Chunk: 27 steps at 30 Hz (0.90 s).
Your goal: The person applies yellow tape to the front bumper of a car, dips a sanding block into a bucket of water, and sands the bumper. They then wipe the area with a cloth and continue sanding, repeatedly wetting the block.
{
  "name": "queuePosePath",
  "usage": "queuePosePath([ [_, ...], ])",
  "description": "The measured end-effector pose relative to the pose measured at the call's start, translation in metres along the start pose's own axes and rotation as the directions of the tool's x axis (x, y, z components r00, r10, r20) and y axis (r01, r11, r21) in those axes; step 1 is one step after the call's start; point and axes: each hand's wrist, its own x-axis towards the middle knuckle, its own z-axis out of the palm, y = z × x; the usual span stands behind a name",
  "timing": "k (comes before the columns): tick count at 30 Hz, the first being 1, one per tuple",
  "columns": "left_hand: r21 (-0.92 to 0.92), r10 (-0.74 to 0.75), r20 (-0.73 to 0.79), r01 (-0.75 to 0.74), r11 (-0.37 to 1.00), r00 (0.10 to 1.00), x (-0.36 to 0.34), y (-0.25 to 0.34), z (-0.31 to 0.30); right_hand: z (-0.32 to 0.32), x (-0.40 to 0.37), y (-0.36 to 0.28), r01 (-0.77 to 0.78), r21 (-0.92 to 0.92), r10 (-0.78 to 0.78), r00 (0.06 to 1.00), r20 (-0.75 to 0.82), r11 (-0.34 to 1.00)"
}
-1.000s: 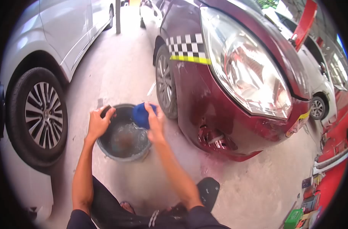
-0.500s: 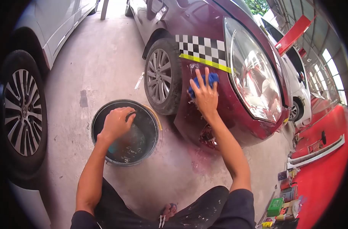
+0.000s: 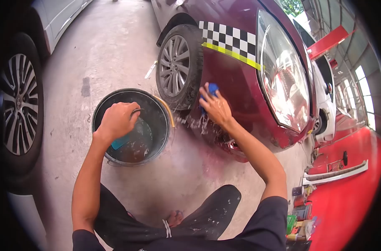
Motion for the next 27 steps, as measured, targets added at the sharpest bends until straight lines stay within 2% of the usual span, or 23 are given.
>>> queuePosePath([
  [1,0.022,-0.018,0.033,0.017,1.0,0.999,-0.001,0.0,-0.002,-0.013,0.02,0.009,-0.091,-0.013,0.091,0.996,0.008,0.996],
  [2,0.037,-0.026,0.037,0.024,0.999,0.999,0.0,0.0,-0.004,-0.024,0.046,0.021,-0.143,-0.01,0.142,0.987,-0.08,0.99],
  [5,0.068,-0.026,0.034,0.023,0.997,0.999,-0.004,0.003,-0.009,-0.024,0.111,0.061,-0.215,-0.06,0.196,0.953,-0.232,0.975],
  [7,0.064,0.011,-0.013,-0.01,0.998,1.0,-0.004,0.006,-0.007,0.005,0.139,0.081,-0.179,-0.266,0.141,0.977,-0.158,0.947],
  [9,0.069,0.003,-0.004,-0.003,0.998,1.0,-0.001,0.009,-0.009,0.012,0.147,0.083,-0.112,-0.192,0.105,0.993,-0.049,0.975],
  [10,0.064,0.005,0.01,-0.006,0.998,1.0,-0.003,0.013,-0.007,0.015,0.138,0.081,-0.085,-0.151,0.089,0.996,0.016,0.985],
  [13,0.05,0.002,0.034,-0.004,0.999,0.999,-0.002,0.02,-0.01,0.023,0.091,0.053,0.046,-0.117,-0.044,0.999,0.021,0.992],
  [15,0.038,-0.003,0.043,0.002,0.999,0.999,-0.003,0.021,-0.012,0.031,0.051,0.019,0.063,-0.075,-0.055,0.993,0.105,0.995],
  [17,0.044,-0.015,0.036,0.014,0.999,0.999,-0.008,0.017,-0.015,0.04,0.009,-0.007,0.232,-0.011,-0.228,0.961,0.156,0.973],
  [19,0.059,-0.024,0.023,0.022,0.998,0.999,-0.01,0.009,-0.015,0.044,-0.008,-0.01,0.24,0.039,-0.241,0.97,0.019,0.97],
  [21,0.073,-0.041,0.041,0.038,0.997,0.998,-0.011,0.002,-0.016,-0.009,0.008,0.005,0.013,-0.025,-0.014,0.999,-0.053,1.0],
  [23,0.098,-0.099,0.09,0.09,0.991,0.991,-0.007,0.0,-0.016,-0.055,0.035,0.024,-0.194,-0.025,0.194,0.981,-0.004,0.981],
  [25,0.089,-0.073,0.123,0.062,0.994,0.99,-0.001,-0.001,-0.004,-0.047,0.061,0.048,-0.211,-0.083,0.203,0.974,-0.1,0.974],
  [27,0.094,-0.025,0.127,0.013,0.995,0.992,0.002,0.0,0.006,-0.021,0.088,0.062,-0.133,-0.162,0.127,0.991,-0.049,0.978],
])
